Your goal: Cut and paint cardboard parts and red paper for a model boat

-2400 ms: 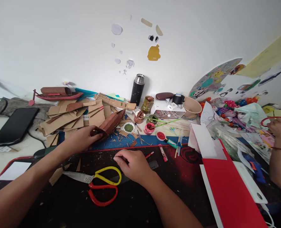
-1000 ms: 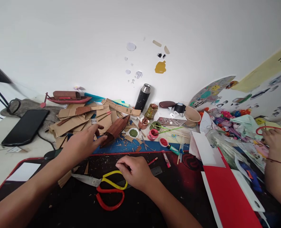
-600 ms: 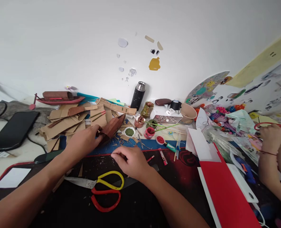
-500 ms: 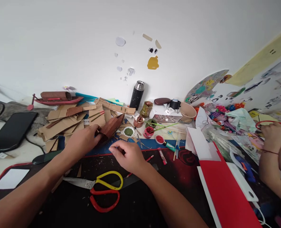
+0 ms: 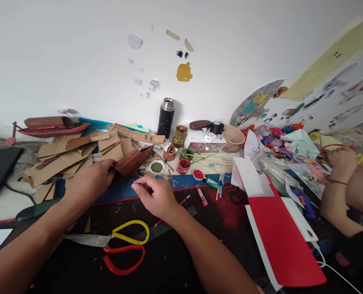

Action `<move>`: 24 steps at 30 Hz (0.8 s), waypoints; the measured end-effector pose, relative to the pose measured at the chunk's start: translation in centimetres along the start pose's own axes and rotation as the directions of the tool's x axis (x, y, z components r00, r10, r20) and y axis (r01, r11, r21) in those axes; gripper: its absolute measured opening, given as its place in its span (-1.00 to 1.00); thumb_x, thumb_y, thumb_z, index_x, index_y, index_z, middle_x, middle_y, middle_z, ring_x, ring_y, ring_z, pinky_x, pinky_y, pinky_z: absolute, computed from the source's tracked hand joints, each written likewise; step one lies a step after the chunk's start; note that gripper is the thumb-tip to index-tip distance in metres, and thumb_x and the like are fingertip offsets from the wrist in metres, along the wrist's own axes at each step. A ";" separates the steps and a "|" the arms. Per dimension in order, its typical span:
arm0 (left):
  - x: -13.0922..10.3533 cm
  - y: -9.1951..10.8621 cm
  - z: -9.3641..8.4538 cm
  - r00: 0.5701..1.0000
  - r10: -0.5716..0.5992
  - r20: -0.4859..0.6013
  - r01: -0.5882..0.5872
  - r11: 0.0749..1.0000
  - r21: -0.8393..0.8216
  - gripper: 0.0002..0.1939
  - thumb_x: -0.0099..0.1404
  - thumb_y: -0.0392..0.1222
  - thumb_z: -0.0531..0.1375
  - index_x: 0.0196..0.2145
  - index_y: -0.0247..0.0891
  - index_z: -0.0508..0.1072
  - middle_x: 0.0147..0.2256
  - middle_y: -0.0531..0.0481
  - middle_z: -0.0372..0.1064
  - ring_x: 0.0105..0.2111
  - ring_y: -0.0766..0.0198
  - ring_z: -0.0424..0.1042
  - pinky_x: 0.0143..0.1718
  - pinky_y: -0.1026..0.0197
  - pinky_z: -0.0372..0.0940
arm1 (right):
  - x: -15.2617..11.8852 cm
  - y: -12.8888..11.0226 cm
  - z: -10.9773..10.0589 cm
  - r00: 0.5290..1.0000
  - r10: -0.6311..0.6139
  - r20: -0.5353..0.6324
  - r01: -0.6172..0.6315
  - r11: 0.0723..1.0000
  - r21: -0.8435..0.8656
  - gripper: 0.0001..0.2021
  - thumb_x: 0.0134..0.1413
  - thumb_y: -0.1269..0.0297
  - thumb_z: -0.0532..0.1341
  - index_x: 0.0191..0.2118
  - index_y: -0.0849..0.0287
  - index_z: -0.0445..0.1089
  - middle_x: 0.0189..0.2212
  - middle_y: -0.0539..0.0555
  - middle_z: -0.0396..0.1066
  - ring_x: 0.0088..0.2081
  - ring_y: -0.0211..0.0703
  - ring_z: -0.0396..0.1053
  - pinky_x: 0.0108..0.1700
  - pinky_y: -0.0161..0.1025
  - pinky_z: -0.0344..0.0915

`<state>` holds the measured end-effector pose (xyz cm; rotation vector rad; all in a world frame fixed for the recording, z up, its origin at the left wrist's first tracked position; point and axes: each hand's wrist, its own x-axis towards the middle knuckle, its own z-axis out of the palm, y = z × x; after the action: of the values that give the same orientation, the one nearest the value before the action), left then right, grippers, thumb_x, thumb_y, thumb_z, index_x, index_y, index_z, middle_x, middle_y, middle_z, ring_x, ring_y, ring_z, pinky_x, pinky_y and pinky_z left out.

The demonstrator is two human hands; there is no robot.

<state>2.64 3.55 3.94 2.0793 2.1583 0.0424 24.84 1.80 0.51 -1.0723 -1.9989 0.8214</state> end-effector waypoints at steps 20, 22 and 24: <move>-5.6 1.8 -1.7 0.988 0.052 -0.145 -0.080 0.977 -0.198 -0.52 0.36 0.35 -0.14 -0.29 0.02 0.38 -0.45 -0.06 0.50 -0.46 -0.16 0.56 -0.49 0.02 0.16 | -2.2 -1.9 -1.4 0.993 0.005 0.116 0.011 0.991 -0.135 -0.82 0.50 0.12 0.30 -0.05 0.05 0.62 -0.22 -0.02 0.71 -0.25 -0.25 0.62 -0.15 -0.39 0.39; -5.5 1.9 -0.4 0.981 0.073 -0.179 -0.106 0.978 -0.182 -0.52 0.37 0.35 -0.12 -0.29 0.05 0.43 -0.48 -0.03 0.48 -0.49 -0.16 0.54 -0.48 0.00 0.19 | -2.6 -2.1 -2.0 0.993 0.024 0.119 -0.005 0.987 -0.162 -0.81 0.51 0.10 0.29 -0.03 0.06 0.61 -0.21 -0.03 0.71 -0.21 -0.25 0.63 -0.16 -0.41 0.38; -5.3 2.0 1.0 0.984 0.134 -0.116 -0.156 0.965 -0.212 -0.55 0.36 0.34 -0.07 -0.30 0.08 0.47 -0.43 -0.04 0.54 -0.47 -0.16 0.57 -0.49 -0.01 0.20 | -3.3 -1.9 -2.5 0.991 0.045 0.126 -0.019 0.980 -0.198 -0.80 0.51 0.09 0.29 -0.03 0.05 0.61 -0.21 -0.03 0.70 -0.20 -0.25 0.64 -0.17 -0.40 0.36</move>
<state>4.88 -1.68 3.62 2.1407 1.9456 0.3922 27.37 -1.43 2.46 -1.1915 -2.2149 0.7380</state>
